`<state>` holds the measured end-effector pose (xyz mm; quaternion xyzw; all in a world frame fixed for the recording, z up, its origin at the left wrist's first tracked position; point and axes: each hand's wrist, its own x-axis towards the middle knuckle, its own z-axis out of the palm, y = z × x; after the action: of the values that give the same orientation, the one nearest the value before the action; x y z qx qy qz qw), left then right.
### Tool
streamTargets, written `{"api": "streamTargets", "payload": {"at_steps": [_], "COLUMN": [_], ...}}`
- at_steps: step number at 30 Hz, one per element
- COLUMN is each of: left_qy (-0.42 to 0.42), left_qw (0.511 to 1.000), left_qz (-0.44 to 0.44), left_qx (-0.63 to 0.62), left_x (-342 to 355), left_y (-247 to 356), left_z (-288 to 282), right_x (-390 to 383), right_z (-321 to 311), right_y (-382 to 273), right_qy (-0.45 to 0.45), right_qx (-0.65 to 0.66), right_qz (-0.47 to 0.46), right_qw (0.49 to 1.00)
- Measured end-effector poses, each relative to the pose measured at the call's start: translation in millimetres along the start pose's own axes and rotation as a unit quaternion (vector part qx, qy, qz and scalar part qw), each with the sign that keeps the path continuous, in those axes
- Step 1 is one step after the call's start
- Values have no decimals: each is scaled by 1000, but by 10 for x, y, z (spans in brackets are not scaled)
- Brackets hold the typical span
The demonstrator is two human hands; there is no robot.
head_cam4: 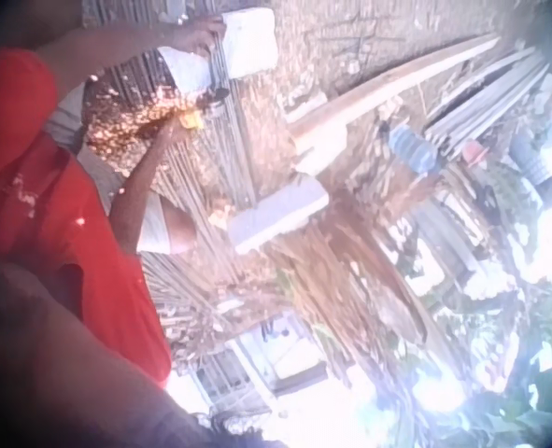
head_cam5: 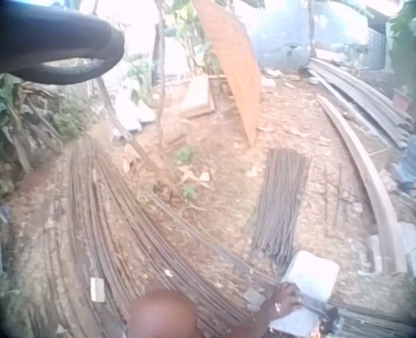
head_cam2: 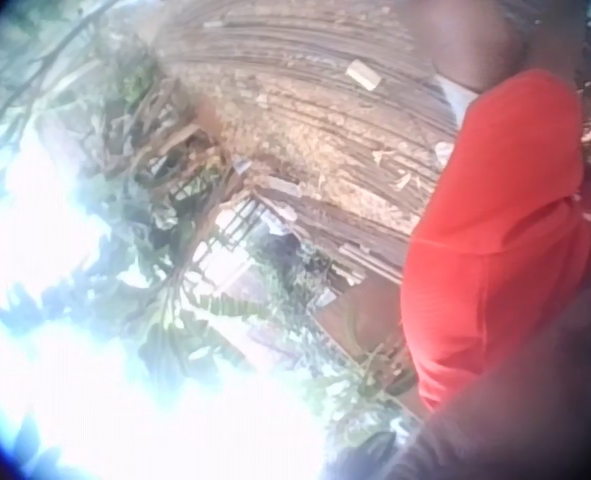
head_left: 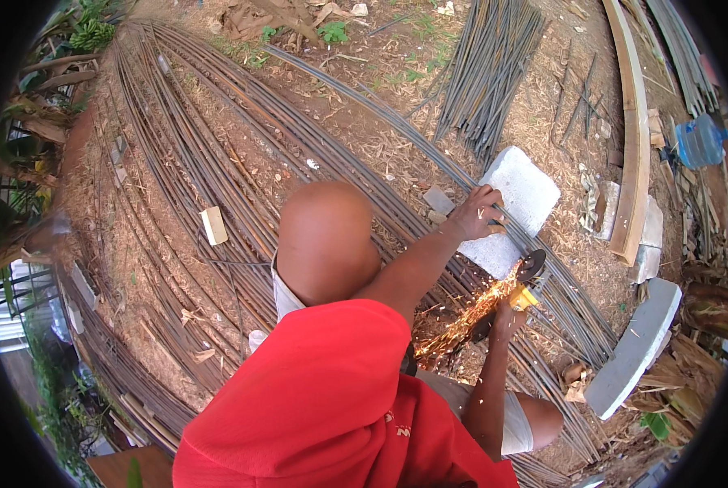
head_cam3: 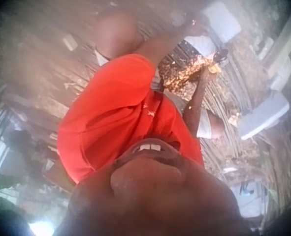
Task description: The person uses an angle grinder to cut multiple steel rods placed on a white block. The person repeatedly positions the rods and cuts them, producing sparks, then moves the cut pieces aside.
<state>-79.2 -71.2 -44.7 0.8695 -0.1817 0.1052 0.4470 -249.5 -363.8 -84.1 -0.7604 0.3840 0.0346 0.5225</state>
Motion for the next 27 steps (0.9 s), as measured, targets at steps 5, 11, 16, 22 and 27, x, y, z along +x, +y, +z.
{"api": "streamTargets", "payload": {"at_steps": [5, 11, 16, 22, 27], "left_qy": [20, 31, -5, 33, 36], "left_qw": [1000, 999, 1000, 999, 999], "left_qz": [16, 26, -4, 22, 21], "left_qx": [6, 15, 4, 0, -6], "left_x": [12, 0, 15, 3, 17], "left_y": [12, 4, -17, -5, -18], "left_z": [5, 17, 37, 26, 48], "right_x": [-201, -146, -150, -303, -305], "right_z": [-51, -3, -52, -19, 17], "right_y": [-213, -182, -146, -285, -293], "right_qy": [-68, -49, -58, -66, -51], "right_qx": [55, 69, 44, 147, 115], "right_qz": [-113, -92, -124, -135, -19], "right_qw": [990, 992, 990, 978, 992]}}
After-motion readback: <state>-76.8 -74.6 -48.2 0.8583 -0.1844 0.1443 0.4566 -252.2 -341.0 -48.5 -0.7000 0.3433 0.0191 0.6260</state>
